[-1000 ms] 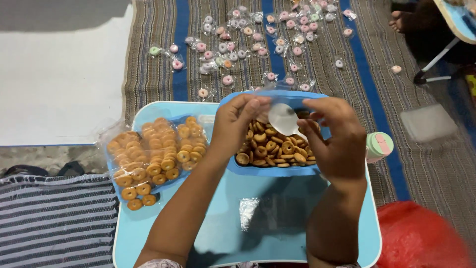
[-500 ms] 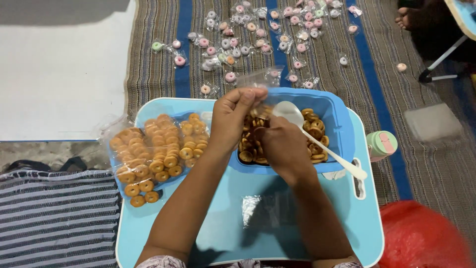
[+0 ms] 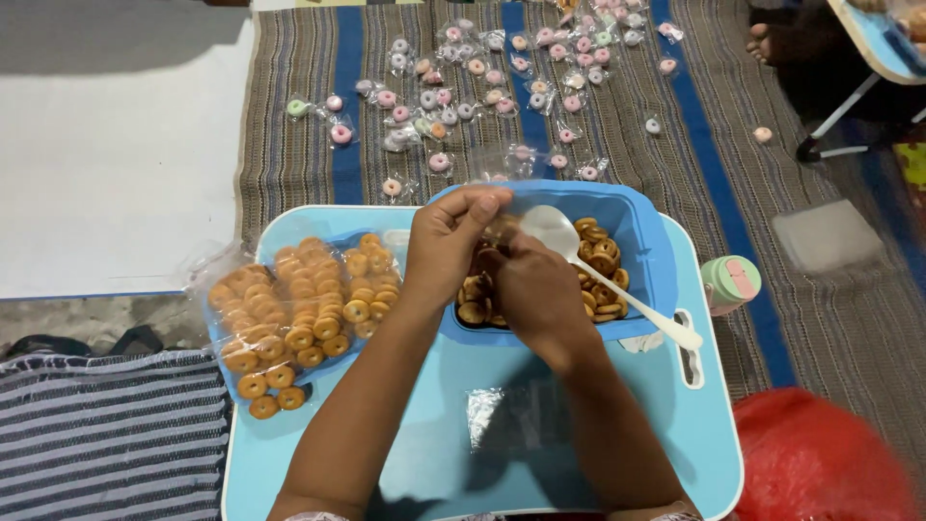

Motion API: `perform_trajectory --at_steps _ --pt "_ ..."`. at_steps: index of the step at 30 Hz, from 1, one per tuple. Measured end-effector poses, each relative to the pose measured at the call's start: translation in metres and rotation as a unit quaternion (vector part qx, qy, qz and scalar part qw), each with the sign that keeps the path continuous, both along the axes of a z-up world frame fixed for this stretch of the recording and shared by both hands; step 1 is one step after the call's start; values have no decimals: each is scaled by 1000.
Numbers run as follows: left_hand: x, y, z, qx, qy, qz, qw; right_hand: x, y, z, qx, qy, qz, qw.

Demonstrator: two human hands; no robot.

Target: Packaging small ring-shaped snacks into individual plastic bags by hand.

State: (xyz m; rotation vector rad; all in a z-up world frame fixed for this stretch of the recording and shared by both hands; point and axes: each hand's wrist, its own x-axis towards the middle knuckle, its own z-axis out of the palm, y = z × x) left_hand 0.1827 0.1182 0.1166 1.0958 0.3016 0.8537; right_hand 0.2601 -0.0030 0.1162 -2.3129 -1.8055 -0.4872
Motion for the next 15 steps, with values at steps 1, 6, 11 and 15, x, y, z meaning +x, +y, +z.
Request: perform_trajectory --at_steps 1,6,11,15 --pt "0 0 0 1 10 3 1000 -2 -7 10 -25 38 22 999" --pt "0 1 -4 17 17 18 1000 -13 -45 85 -96 170 59 979" --pt "-2 -2 -4 165 69 10 984 6 -63 95 183 204 11 962" --pt "-4 -9 7 264 94 -25 960 14 -49 81 245 164 -20 955"
